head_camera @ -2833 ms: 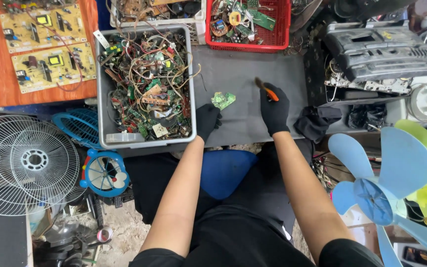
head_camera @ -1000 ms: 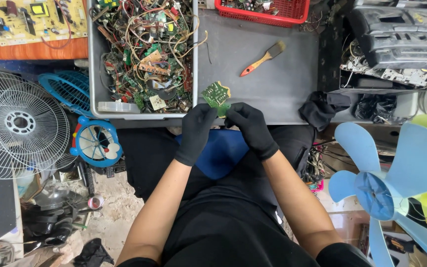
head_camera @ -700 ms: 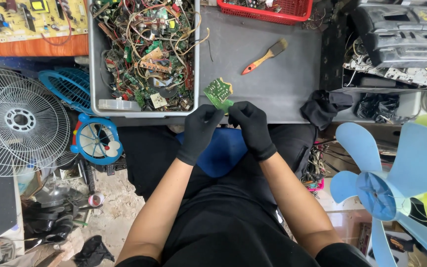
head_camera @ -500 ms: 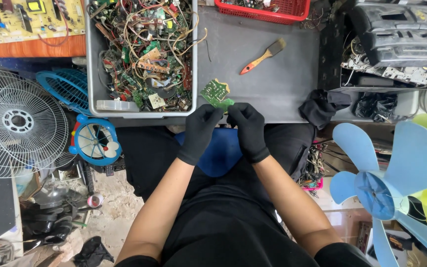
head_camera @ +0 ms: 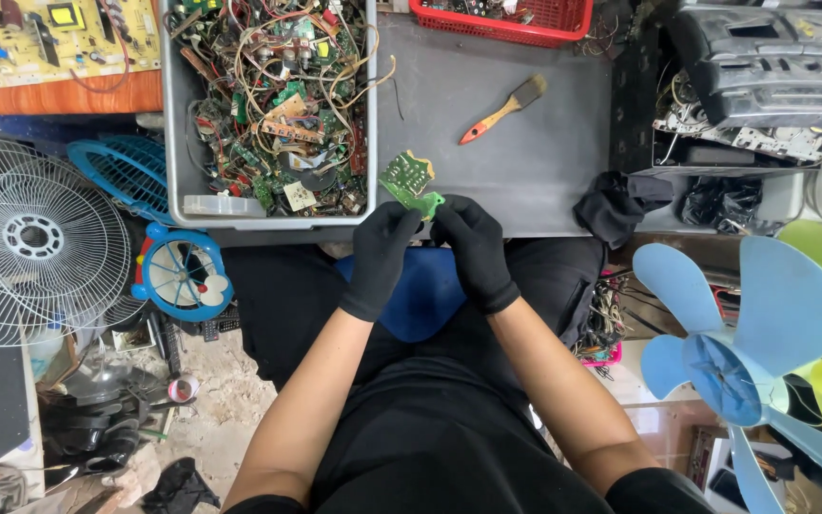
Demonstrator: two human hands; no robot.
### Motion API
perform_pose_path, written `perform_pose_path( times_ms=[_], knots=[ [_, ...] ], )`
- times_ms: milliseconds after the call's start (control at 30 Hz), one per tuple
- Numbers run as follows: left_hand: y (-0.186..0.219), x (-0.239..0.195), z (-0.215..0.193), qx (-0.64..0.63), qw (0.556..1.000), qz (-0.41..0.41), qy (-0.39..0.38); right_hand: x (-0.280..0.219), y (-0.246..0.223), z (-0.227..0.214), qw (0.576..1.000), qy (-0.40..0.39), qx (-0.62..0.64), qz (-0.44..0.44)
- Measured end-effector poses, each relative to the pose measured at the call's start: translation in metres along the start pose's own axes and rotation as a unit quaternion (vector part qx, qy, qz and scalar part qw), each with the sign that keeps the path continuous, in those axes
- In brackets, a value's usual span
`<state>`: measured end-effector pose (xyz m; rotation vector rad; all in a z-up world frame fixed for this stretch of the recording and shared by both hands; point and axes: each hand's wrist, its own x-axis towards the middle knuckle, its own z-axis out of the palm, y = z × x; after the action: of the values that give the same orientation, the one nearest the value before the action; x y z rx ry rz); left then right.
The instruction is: The person picks small electronic components from a gray bin, places them on the table, and brushes them with a small brush. They handle each item one at a time, turning pieces over and brushing both sides before returning them to the bin.
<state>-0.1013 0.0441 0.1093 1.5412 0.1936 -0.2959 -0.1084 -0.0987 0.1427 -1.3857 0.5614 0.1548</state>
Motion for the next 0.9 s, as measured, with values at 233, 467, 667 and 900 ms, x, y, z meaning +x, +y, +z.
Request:
perform_pose_path(
  times_ms=[233,467,667,900],
  knots=[
    [0.01,0.0,-0.002,0.062,0.996,0.066,-0.017,0.013,0.007,-0.011,0.994,-0.01,-0.099,-0.054],
    [0.012,0.002,-0.008,0.121,0.985,0.124,-0.023,0.005,-0.01,-0.003,0.973,-0.017,-0.179,-0.146],
    [0.02,0.002,-0.012,0.153,0.978,0.14,-0.032,0.003,-0.012,0.002,0.931,-0.018,-0.25,-0.266],
    [0.021,0.005,-0.011,0.139,0.98,0.144,-0.02,0.006,-0.01,0.004,0.955,-0.07,-0.202,-0.207]
  ],
)
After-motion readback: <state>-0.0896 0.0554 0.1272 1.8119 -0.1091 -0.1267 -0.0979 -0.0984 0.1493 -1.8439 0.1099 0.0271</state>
